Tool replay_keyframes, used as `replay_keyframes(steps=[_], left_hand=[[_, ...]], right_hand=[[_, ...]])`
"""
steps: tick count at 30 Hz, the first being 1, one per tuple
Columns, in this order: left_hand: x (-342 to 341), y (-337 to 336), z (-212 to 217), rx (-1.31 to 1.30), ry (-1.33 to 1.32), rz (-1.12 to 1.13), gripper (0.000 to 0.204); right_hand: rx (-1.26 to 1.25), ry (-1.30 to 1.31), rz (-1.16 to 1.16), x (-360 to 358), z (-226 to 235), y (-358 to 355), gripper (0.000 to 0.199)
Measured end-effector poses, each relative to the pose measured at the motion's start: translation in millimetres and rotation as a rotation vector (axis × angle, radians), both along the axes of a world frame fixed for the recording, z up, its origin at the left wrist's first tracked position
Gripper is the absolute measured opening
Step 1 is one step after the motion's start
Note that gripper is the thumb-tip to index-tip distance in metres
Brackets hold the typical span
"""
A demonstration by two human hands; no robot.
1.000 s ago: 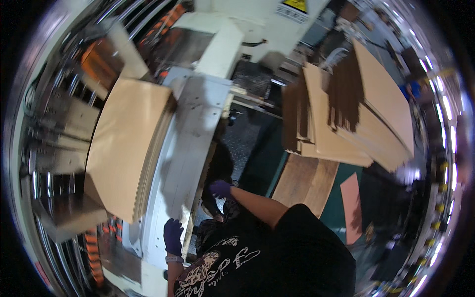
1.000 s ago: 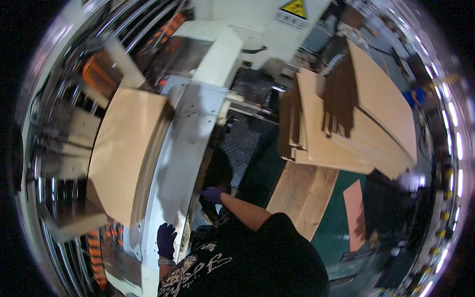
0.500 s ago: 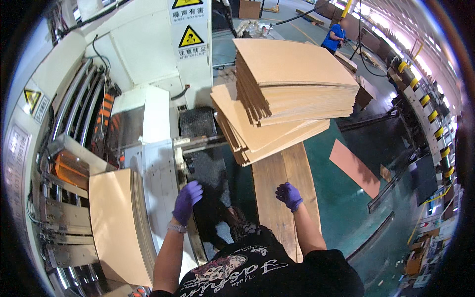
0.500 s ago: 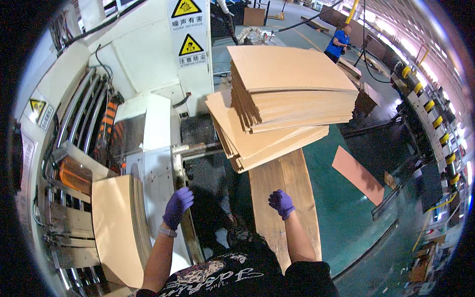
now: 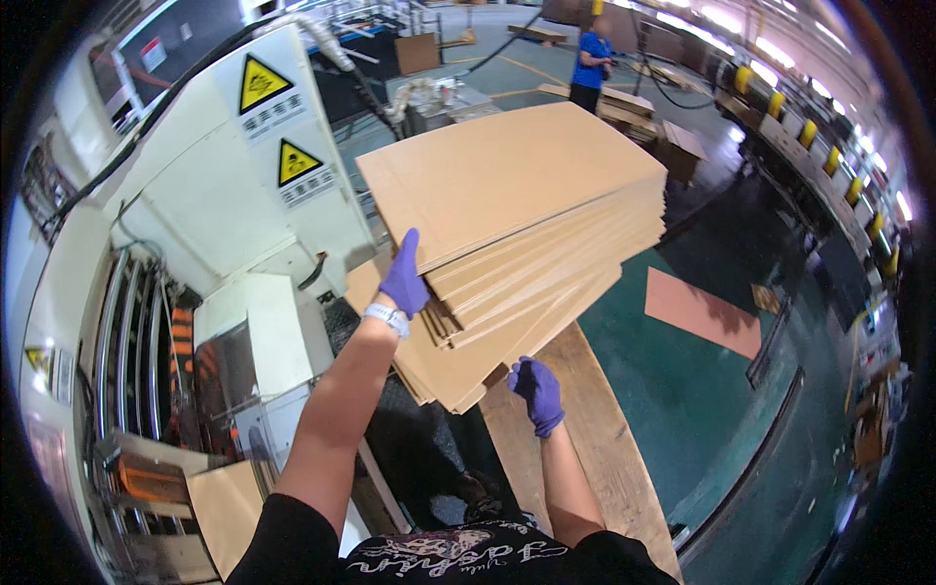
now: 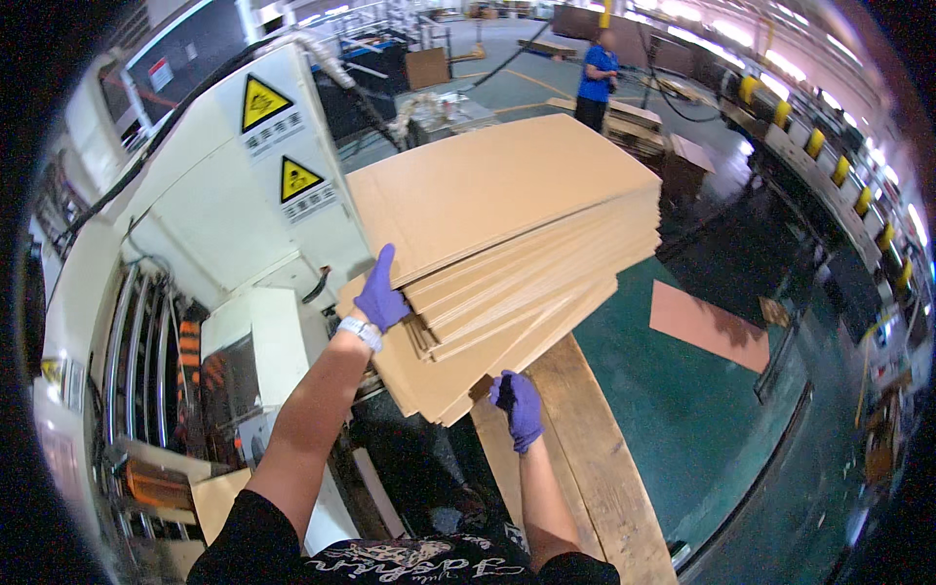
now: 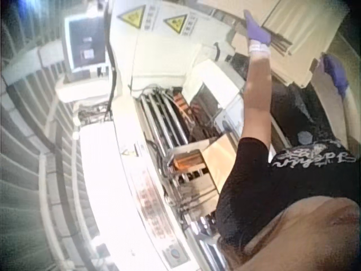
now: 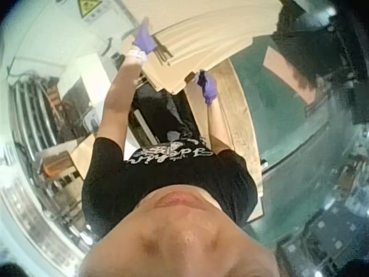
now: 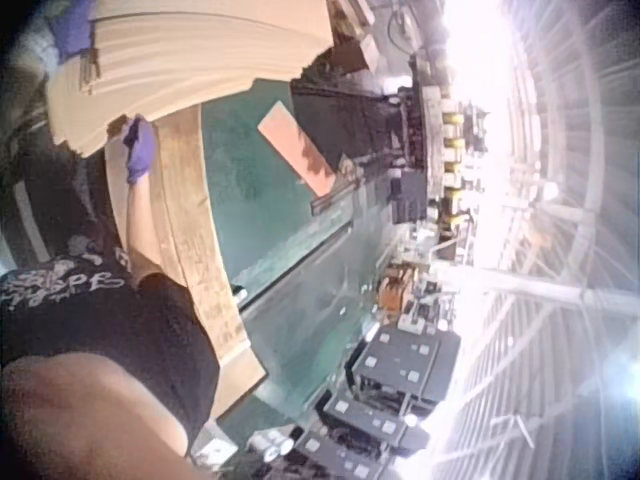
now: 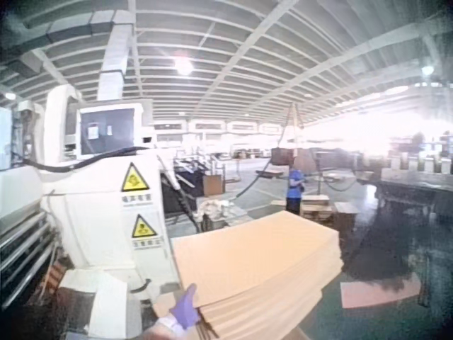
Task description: The person picks up stacks of corrugated cardboard sheets from a pile and feeds them into a processing machine one stack at a time.
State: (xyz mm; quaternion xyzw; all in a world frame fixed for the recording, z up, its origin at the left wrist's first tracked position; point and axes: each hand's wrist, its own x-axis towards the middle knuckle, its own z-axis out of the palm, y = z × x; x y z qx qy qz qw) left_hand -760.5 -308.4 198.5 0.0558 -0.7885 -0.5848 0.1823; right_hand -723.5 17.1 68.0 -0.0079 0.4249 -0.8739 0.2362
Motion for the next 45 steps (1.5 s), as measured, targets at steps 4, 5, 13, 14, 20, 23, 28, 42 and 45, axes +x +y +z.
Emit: replay_keyframes(steps=[4, 5, 13, 14, 20, 23, 28, 42, 45], left_hand=[[-6.9, 30.1, 24.2, -0.309, -0.067, 0.086, 0.071], [-7.3, 24.5, 21.3, -0.418, -0.056, 0.105, 0.070], [21.3, 122.7, 68.3, 0.686, -0.193, 0.149, 0.042], [26.9, 140.1, 74.5, 0.742, -0.200, 0.170, 0.040], [36.5, 196.7, 65.7, 0.599, -0.071, 0.198, 0.040], [42.2, 192.5, 68.1, 0.613, -0.168, 0.094, 0.047], [79.7, 153.8, 78.2, 0.502, -0.268, -0.035, 0.054], [57.0, -29.5, 18.9, 0.386, -0.007, 0.302, 0.058], [29.1, -66.0, -12.2, 0.811, 0.103, 0.219, 0.056]], right_hand=[[0.131, 0.117, -0.167, -56.0, 22.5, 49.0, 0.034], [0.162, 0.064, -0.202, -65.6, 36.5, 44.5, 0.032], [0.207, -0.086, -0.362, -137.5, 127.8, -1.5, 0.055], [0.168, -0.046, -0.286, -141.2, 134.1, -0.9, 0.053], [0.194, 0.203, 0.022, -150.0, 164.1, -4.3, 0.047], [0.380, 0.057, -0.043, -154.9, 186.7, 1.5, 0.047], [0.472, 0.020, -0.080, -160.6, 180.6, 17.9, 0.039], [0.138, 0.217, -0.068, -45.6, 137.7, 93.7, 0.046], [0.014, 0.113, -0.018, -37.1, 158.2, 72.7, 0.053]])
